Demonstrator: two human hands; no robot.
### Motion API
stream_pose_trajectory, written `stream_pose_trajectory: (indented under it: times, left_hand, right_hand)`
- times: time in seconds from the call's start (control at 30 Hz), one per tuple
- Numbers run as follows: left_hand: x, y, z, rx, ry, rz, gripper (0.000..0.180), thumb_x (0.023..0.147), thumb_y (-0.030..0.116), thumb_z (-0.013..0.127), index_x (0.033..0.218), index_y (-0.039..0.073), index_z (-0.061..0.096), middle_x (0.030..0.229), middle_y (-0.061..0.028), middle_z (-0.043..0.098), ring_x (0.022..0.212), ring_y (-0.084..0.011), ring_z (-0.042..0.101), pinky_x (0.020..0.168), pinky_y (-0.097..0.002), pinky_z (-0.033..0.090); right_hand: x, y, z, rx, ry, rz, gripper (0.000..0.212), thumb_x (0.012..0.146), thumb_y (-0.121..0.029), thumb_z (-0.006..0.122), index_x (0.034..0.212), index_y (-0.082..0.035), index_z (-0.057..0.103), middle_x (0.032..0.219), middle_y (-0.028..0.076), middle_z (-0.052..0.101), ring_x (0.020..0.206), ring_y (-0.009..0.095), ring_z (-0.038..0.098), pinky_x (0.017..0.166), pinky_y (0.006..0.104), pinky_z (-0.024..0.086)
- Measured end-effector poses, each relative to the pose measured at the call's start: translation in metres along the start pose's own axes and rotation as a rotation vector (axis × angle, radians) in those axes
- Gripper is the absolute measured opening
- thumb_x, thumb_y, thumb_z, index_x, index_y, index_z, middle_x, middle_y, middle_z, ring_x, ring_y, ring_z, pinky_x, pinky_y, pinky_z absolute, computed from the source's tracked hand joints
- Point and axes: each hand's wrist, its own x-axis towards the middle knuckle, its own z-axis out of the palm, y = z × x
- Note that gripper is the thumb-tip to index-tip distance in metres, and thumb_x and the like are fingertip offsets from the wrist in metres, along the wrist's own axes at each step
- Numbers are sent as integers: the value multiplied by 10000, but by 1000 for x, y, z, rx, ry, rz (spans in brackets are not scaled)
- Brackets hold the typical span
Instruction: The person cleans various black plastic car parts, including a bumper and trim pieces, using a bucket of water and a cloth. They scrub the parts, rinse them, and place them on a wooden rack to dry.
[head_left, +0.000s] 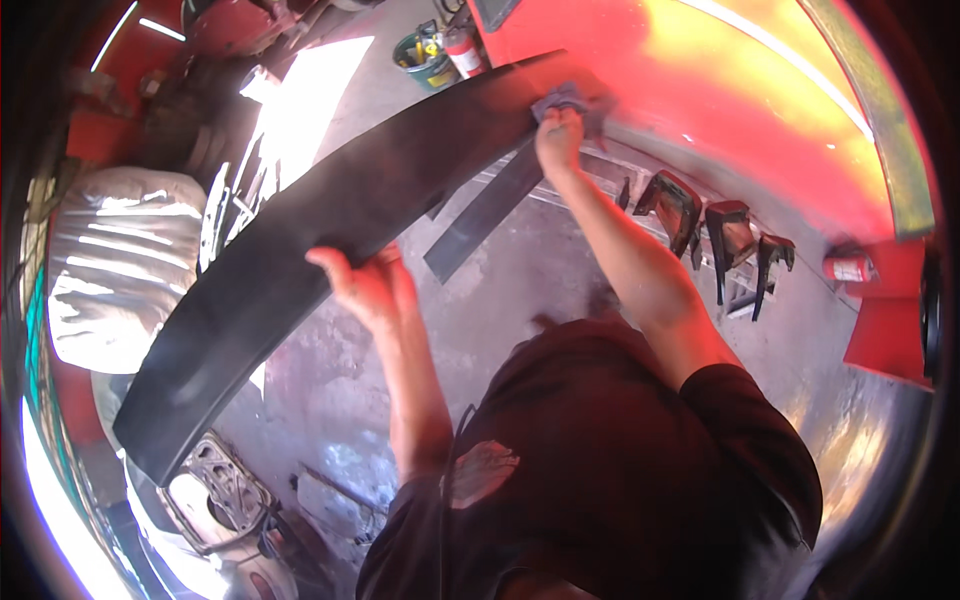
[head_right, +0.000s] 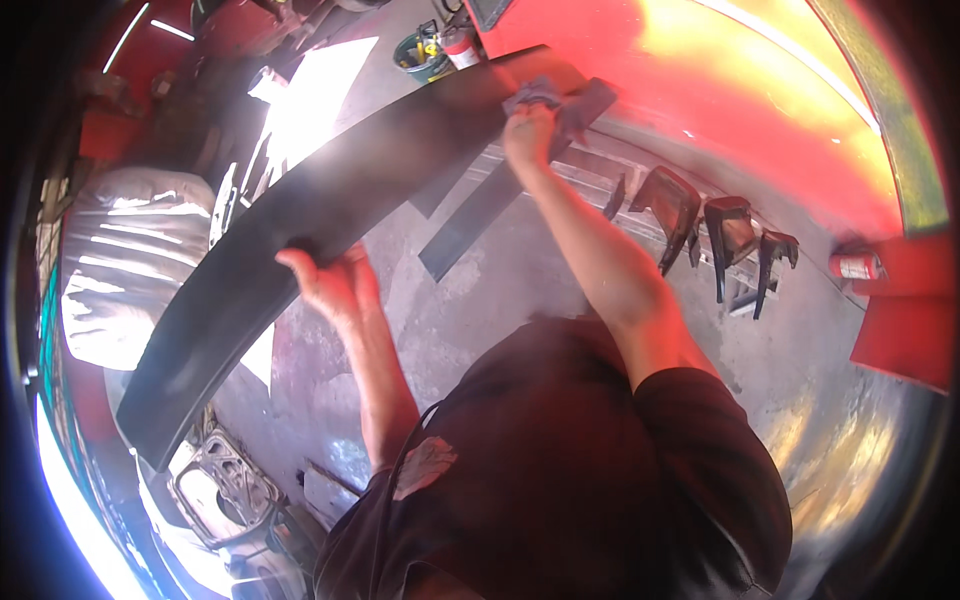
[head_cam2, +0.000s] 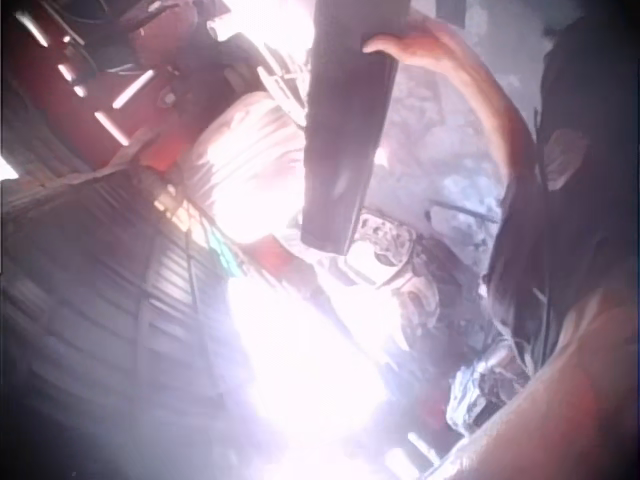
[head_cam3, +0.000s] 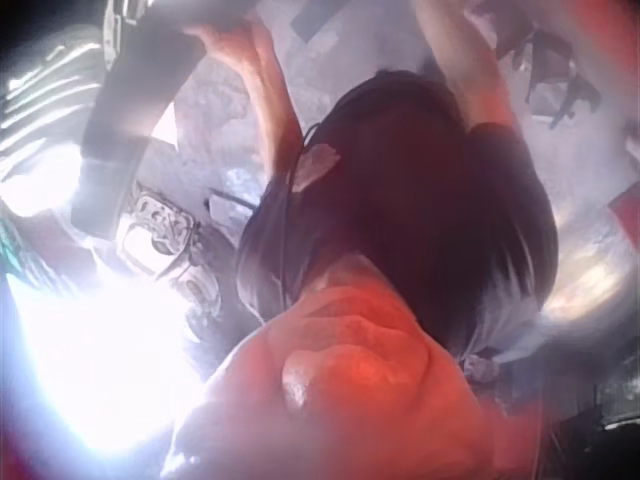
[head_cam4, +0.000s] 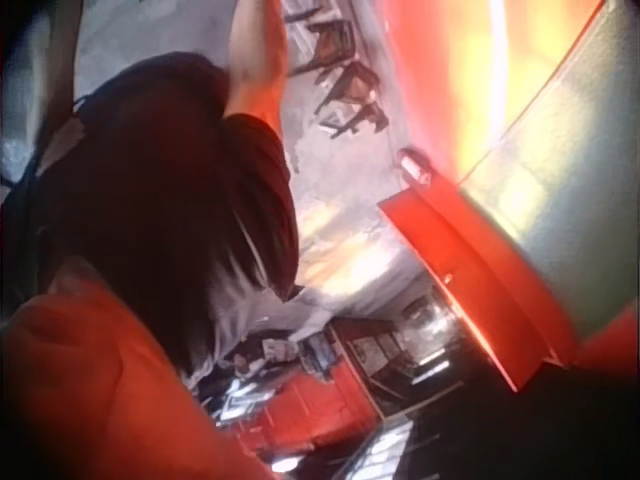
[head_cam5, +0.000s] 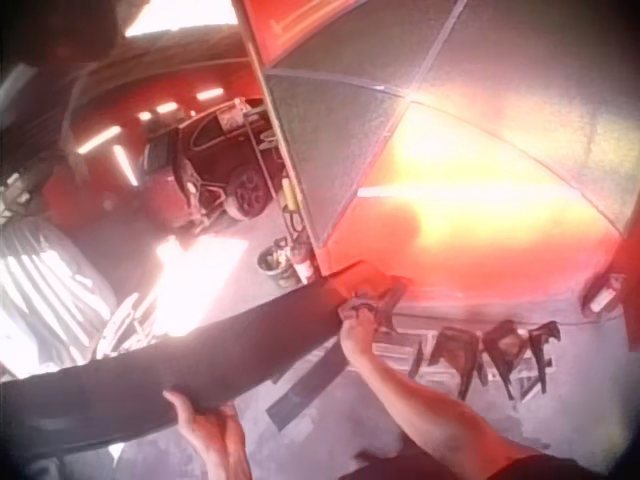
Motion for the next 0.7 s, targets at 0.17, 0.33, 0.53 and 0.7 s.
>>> stream_pose_trajectory:
  times: [0.17, 0.33, 0.53, 0.7]
  left_hand:
    - [6, -29, -3, -103, -187, -234, 734, 958, 511, 628, 1453, 6, 429, 1445, -114, 519, 1293, -265, 529, 1064, -444, 462]
    - [-6, -39, -16, 89, -30, -5, 685, 982, 460, 609, 1469, 19, 416, 1482, -135, 478, 1382, -292, 448, 1161, -486, 383]
    - [-41, 13, -44, 71, 131, -38, 766, 959, 558, 575, 1486, 30, 400, 1497, -123, 483, 1332, -291, 524, 1107, -466, 475]
    - [-21, 9, -45, 66, 101, -65, 708, 962, 596, 540, 1455, 96, 449, 1428, -62, 534, 1293, -237, 537, 1079, -448, 485]
  right_hand:
    - [-149, -197, 22, 1272, -278, 336, 283, 1027, -103, 537, 1296, -18, 509, 1072, 27, 525, 956, 169, 540, 914, 288, 433]
    - [-77, -126, 63, 483, -171, 209, 509, 1011, -143, 525, 1470, -14, 345, 1274, 163, 539, 1149, 273, 547, 1027, 404, 391]
    - [30, -31, 57, -5, -185, 241, 289, 938, -181, 560, 1171, -14, 595, 1083, 239, 668, 992, 379, 655, 877, 537, 478]
    - [-36, -60, 55, -64, -309, -189, 177, 919, -176, 590, 967, -11, 633, 1121, 270, 646, 1154, 426, 578, 987, 619, 373]
